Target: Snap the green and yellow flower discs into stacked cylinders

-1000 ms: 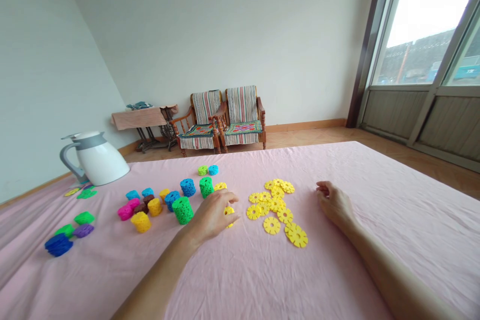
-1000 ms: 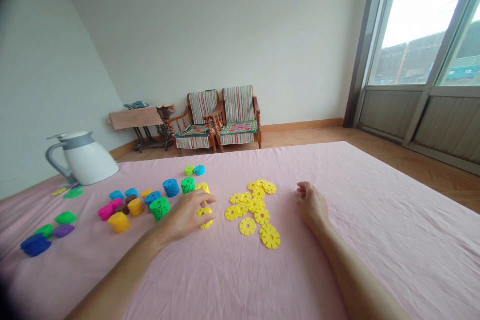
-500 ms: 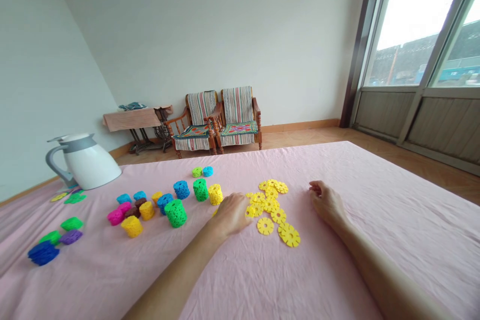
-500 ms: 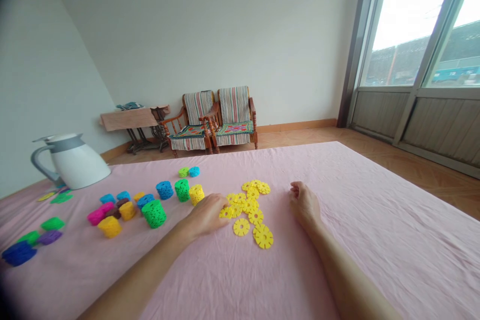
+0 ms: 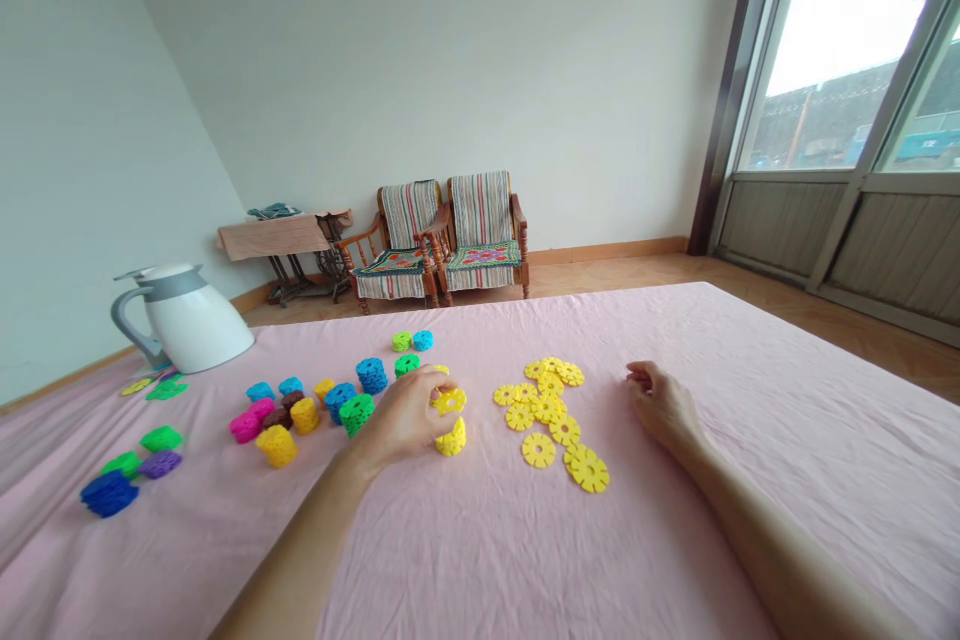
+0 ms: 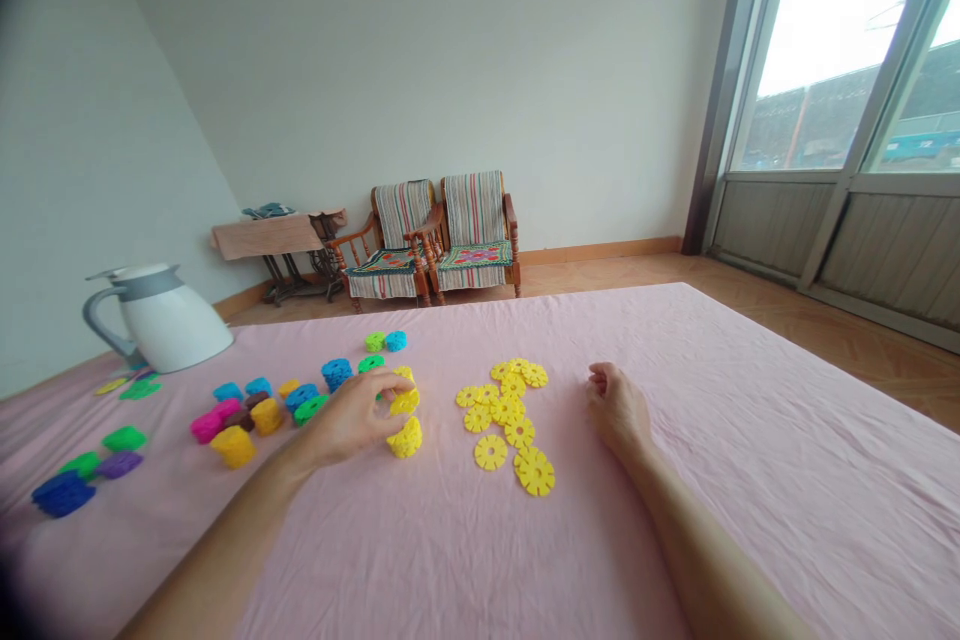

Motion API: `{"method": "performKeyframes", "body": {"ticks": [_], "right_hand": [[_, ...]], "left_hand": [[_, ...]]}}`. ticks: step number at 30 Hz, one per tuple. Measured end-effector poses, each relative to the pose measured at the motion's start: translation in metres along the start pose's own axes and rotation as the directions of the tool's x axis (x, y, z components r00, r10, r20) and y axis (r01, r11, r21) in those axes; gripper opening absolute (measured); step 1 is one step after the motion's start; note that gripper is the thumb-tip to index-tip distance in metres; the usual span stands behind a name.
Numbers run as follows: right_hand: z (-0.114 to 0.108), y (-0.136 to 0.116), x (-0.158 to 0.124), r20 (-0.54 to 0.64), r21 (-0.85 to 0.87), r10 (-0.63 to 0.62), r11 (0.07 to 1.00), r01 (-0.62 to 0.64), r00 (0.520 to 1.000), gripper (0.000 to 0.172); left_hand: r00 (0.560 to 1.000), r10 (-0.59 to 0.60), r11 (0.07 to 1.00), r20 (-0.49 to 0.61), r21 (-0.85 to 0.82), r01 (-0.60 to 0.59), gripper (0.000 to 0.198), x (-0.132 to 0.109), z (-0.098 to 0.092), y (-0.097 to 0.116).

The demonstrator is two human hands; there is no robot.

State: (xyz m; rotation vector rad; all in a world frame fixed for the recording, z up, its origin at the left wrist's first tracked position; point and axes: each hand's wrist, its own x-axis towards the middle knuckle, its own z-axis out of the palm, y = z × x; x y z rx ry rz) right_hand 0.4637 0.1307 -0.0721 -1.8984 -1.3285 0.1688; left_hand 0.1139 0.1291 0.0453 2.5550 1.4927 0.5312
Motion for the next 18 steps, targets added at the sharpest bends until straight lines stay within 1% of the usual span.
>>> {"method": "performKeyframes", "body": {"ticks": [3, 6, 11, 18], "right_hand": [[0.000, 0.000, 0.000, 0.003, -0.001, 0.000, 1.000, 0.000, 1.000, 0.032], [0.000, 0.000, 0.000, 0.006, -0.005, 0.000, 1.000, 0.000, 1.000, 0.033], [0.000, 0.002, 0.001, 0.010, -0.005, 0.000, 1.000, 0.001, 1.000, 0.032], [0.001, 0.002, 0.001, 0.006, 0.009, -0.005, 1.000, 0.005, 1.000, 0.031]], "left_hand": [[1.000, -0.007, 1.000, 0.024, -0.006, 0.008, 0.030, -0.010, 0.002, -0.008], [0.999, -0.003, 1.000, 0.040, 0.009, 0.003, 0.034, -0.015, 0.007, -0.010], [0.999, 0.016, 0.998, 0.041, 0.062, -0.019, 0.033, -0.015, 0.009, -0.009], [0.997, -0.004, 0.998, 0.079, 0.070, -0.002, 0.035, -0.014, 0.007, -0.007]]}}
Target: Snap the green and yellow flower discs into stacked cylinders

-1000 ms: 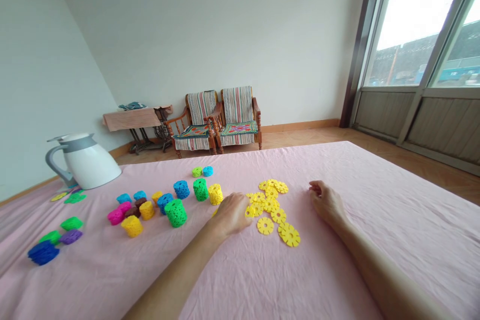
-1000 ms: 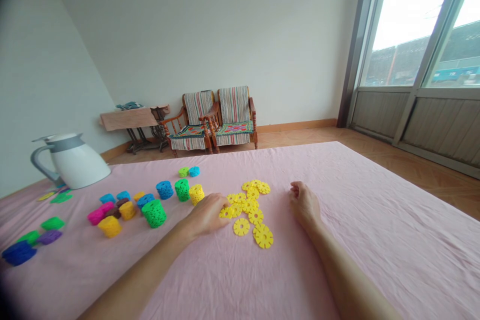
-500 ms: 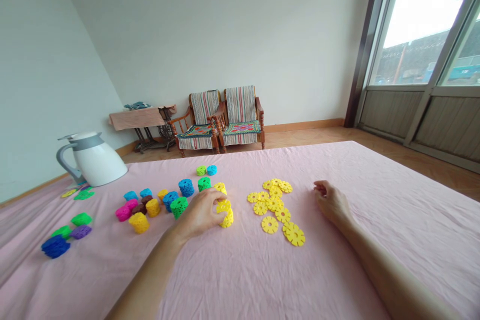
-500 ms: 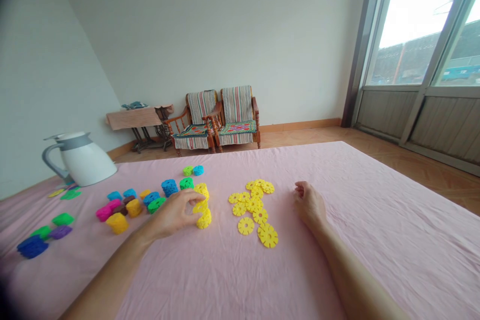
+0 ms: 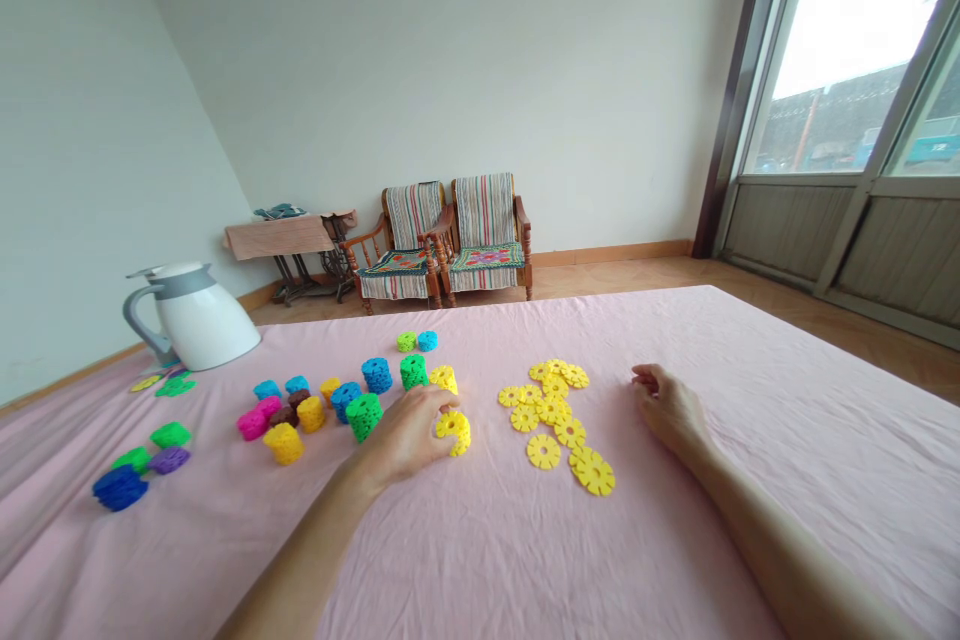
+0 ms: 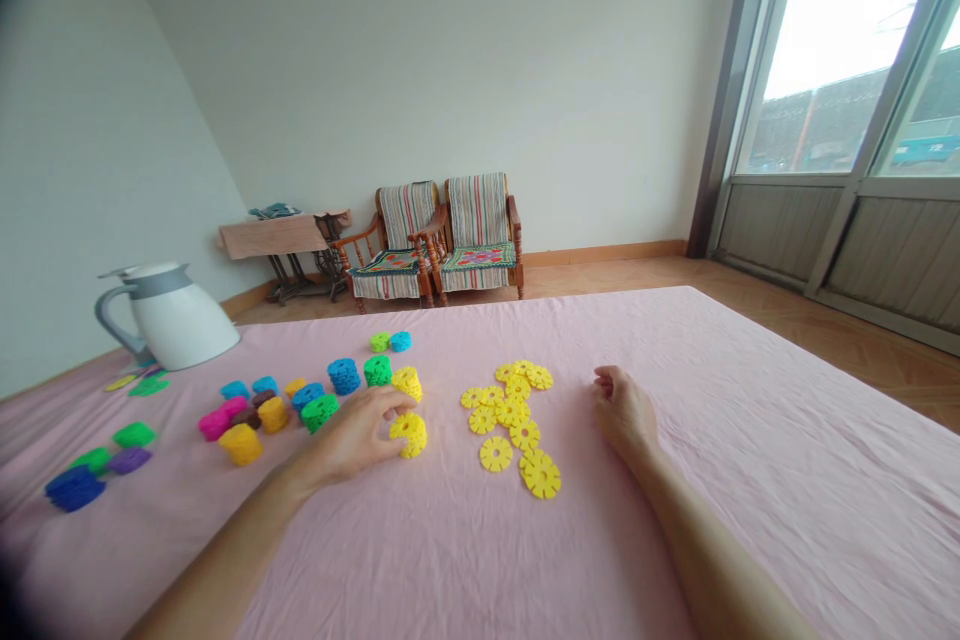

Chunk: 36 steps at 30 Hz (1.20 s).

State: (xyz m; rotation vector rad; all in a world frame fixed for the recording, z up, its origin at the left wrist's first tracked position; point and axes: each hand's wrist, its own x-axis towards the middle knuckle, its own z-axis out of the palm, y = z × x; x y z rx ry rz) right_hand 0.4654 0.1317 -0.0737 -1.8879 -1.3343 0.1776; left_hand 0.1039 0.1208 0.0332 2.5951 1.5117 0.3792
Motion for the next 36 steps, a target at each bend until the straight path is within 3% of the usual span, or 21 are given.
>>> {"method": "performKeyframes", "body": {"ticks": [4, 7, 14, 22, 30, 36], "right_hand": [[0.000, 0.000, 0.000, -0.005, 0.001, -0.001, 1.000, 0.001, 1.000, 0.030], [0.000, 0.001, 0.000, -0.004, -0.001, 0.000, 1.000, 0.000, 1.000, 0.031], [-0.001, -0.001, -0.001, -0.001, -0.008, 0.002, 1.000, -0.002, 1.000, 0.032], [0.000, -0.001, 0.000, -0.010, -0.008, -0.004, 1.000, 0.004, 1.000, 0.030], [0.000, -0.002, -0.001, -0.004, -0.010, -0.003, 1.000, 0.003, 1.000, 0.031], [-0.001, -0.003, -0.001, 0.005, -0.017, -0.001, 1.000, 0.001, 1.000, 0.031]], "left_hand": [[0.998, 0.016, 0.999, -0.054, -0.035, -0.018, 0.035, 0.000, 0.000, 0.006], [0.993, 0.065, 0.993, -0.094, -0.093, -0.073, 0.029, 0.001, 0.007, 0.025], [0.981, 0.188, 0.970, 0.040, -0.164, -0.179, 0.022, 0.011, 0.050, 0.074], [0.989, 0.137, 0.976, 0.051, -0.180, -0.126, 0.026, 0.028, 0.072, 0.077], [0.993, 0.116, 0.983, 0.037, -0.145, -0.109, 0.020, 0.026, 0.068, 0.085], [0.989, 0.065, 0.983, -0.134, -0.163, -0.086, 0.021, 0.016, 0.025, 0.066]]}}
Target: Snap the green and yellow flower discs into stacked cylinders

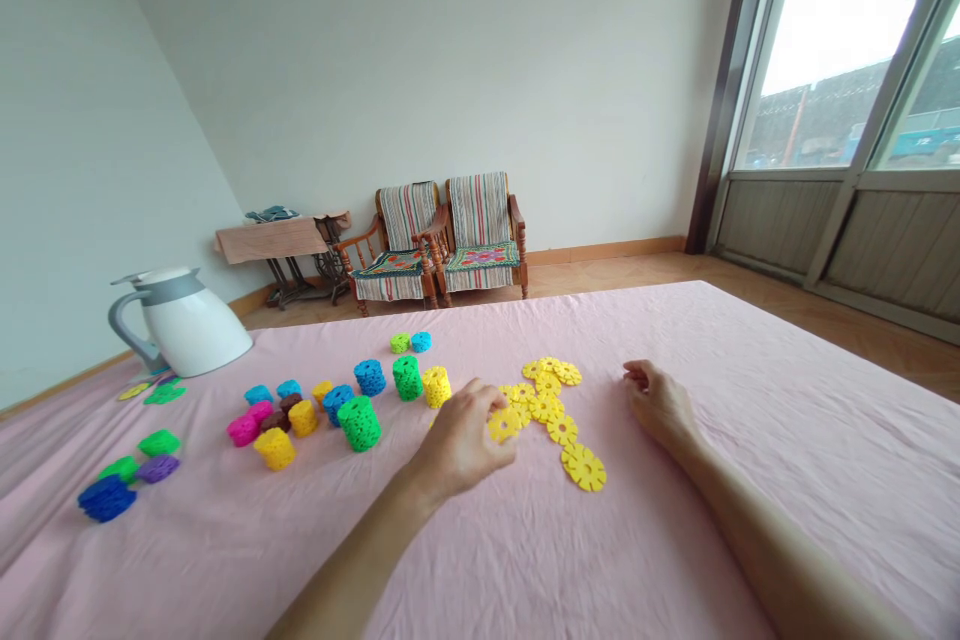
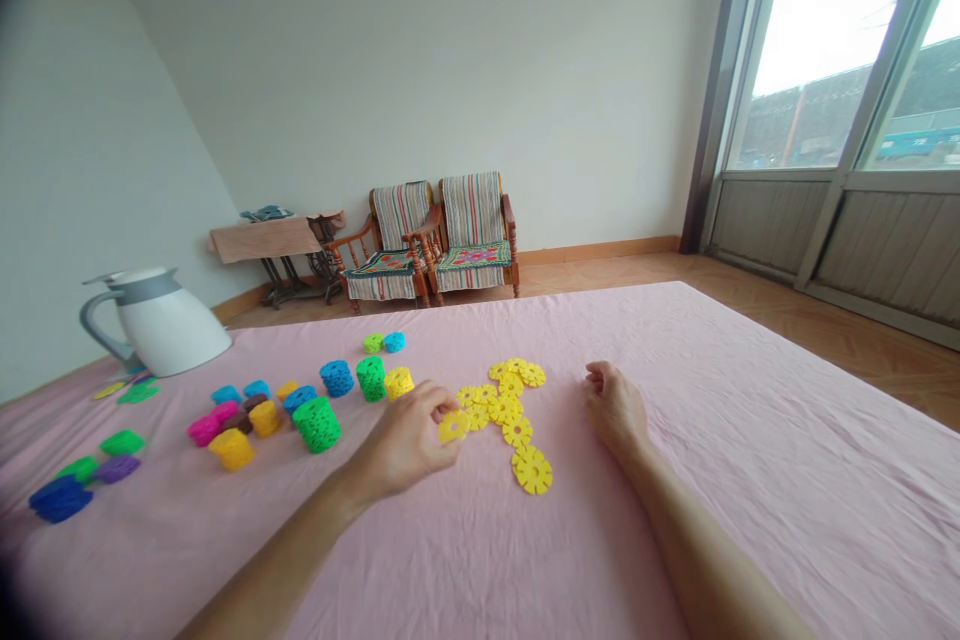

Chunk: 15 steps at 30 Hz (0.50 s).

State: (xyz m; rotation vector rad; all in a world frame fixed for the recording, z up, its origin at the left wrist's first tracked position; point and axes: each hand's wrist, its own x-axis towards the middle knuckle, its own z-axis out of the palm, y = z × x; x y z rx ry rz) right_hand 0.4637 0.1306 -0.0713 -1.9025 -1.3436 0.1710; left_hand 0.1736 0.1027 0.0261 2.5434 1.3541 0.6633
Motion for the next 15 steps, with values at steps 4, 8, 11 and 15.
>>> {"method": "performKeyframes", "body": {"ticks": [4, 8, 11, 15], "right_hand": [[0.000, 0.000, 0.000, 0.003, 0.006, 0.005, 1.000, -0.005, 1.000, 0.031], [0.001, 0.000, 0.001, 0.009, 0.010, 0.008, 1.000, -0.008, 1.000, 0.032], [0.000, 0.000, 0.000, 0.010, 0.005, 0.012, 1.000, -0.012, 1.000, 0.033], [0.000, -0.001, 0.000, 0.012, 0.004, 0.013, 1.000, -0.013, 1.000, 0.033]], "left_hand": [[0.996, -0.075, 0.997, -0.056, 0.031, 0.076, 0.023, -0.004, -0.032, -0.029], [0.989, -0.140, 0.988, -0.037, 0.062, 0.143, 0.027, -0.012, -0.040, -0.053], [0.991, -0.134, 0.988, -0.006, 0.078, 0.134, 0.025, -0.018, -0.036, -0.058], [0.996, -0.089, 0.993, 0.019, 0.079, 0.088, 0.022, -0.021, -0.030, -0.057]]}}
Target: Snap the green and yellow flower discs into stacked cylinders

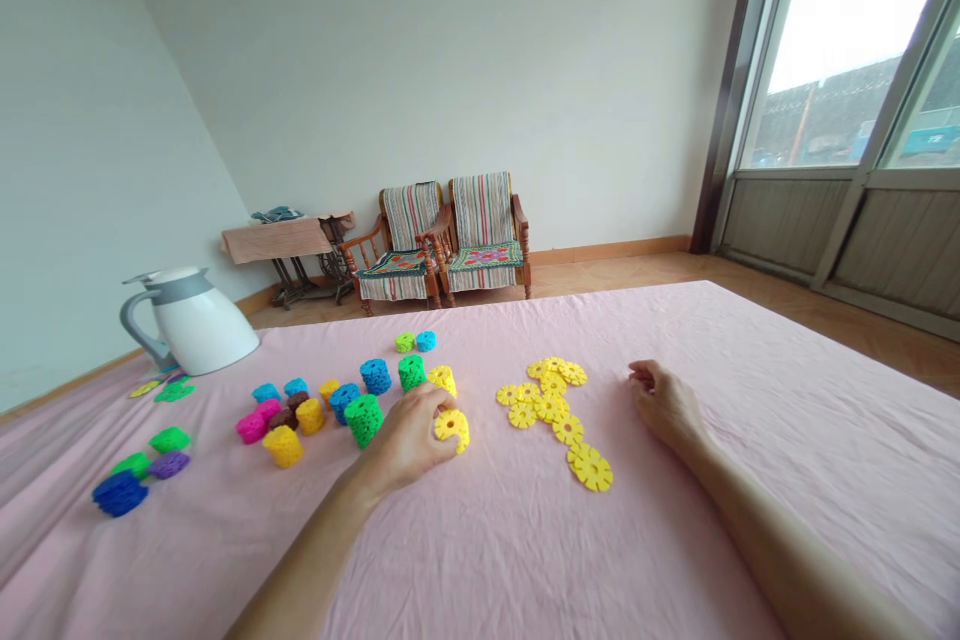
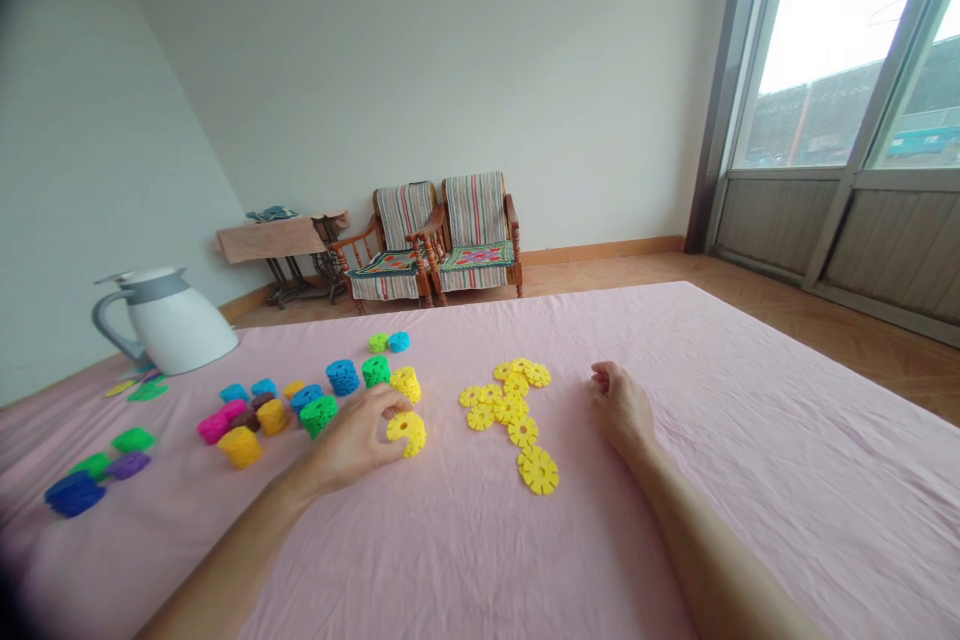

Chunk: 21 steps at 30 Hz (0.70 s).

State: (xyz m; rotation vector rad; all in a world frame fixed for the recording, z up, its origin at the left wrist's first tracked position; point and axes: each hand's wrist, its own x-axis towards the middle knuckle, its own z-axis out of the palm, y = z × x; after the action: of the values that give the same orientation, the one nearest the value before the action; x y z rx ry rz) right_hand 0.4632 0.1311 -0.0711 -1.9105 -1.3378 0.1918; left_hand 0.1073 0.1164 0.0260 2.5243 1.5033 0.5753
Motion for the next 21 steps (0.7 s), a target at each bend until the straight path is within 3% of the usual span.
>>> {"method": "performKeyframes", "body": {"ticks": [9, 14, 17, 21], "right_hand": [[-0.001, -0.001, 0.000, -0.005, -0.002, -0.002, 1.000, 0.002, 1.000, 0.033], [0.000, 0.000, 0.000, -0.004, 0.003, -0.002, 1.000, 0.002, 1.000, 0.033], [-0.001, 0.000, -0.001, -0.004, 0.006, -0.005, 1.000, 0.005, 1.000, 0.033], [-0.001, -0.001, -0.001, -0.005, 0.007, -0.008, 1.000, 0.008, 1.000, 0.032]], "left_hand": [[1.000, 0.012, 1.000, 0.011, -0.001, -0.012, 0.025, 0.002, 0.003, -0.007], [0.978, 0.033, 0.999, 0.204, -0.039, -0.026, 0.053, 0.000, -0.016, -0.013], [0.945, 0.090, 0.996, 0.314, -0.022, -0.088, 0.055, 0.004, -0.025, -0.012], [0.909, 0.171, 0.983, 0.380, 0.003, -0.186, 0.058, 0.013, -0.026, -0.011]]}}
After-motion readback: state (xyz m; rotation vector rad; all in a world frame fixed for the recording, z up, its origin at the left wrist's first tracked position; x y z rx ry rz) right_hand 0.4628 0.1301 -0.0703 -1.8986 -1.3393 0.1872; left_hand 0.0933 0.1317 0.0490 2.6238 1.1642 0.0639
